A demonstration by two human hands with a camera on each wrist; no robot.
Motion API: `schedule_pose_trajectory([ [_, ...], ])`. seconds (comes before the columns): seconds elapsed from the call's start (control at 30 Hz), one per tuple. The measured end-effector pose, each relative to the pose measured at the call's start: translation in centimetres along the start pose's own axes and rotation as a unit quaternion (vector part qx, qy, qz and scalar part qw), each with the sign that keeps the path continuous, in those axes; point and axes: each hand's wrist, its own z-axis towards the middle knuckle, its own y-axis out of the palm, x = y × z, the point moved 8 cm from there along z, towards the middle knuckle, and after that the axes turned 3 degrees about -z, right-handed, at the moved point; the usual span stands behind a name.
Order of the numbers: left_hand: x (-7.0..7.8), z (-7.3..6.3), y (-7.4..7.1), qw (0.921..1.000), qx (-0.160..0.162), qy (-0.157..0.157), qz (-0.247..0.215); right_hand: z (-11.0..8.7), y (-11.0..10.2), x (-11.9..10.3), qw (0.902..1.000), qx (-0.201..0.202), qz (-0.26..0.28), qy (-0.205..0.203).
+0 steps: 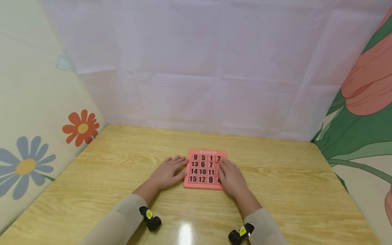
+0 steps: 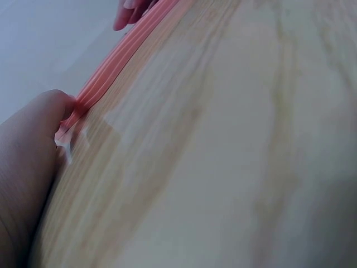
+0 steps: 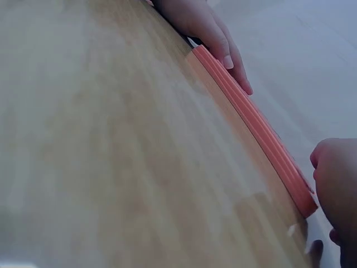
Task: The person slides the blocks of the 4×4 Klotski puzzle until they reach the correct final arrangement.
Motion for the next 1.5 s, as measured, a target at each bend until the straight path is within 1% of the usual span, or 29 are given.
schedule_pose_trajectory([
  [0.37,0.1,0.0,-0.3,1.0,0.003,0.005,0.002,-2.6,-0.5,-0.2,0.9993,0.017,-0.007,-0.033],
  [0.47,0.1,-0.1,-0.3,1.0,0.004,0.005,0.001,-3.2,-0.5,-0.3,0.9991,0.017,-0.009,-0.039],
  [0.7,0.0,0.0,-0.2,1.0,0.002,0.006,0.006,-4.1,-0.4,-0.7,0.997,0.019,-0.018,-0.072],
  [0.97,-0.1,0.1,-0.2,0.9999,0.004,0.007,0.006,-4.2,-0.2,-0.8,0.9962,0.015,-0.028,-0.081],
  [1.5,-0.1,0.1,-0.4,1.0,0.003,0.001,0.008,-3.3,-0.1,-0.9,0.9972,0.014,-0.032,-0.065],
])
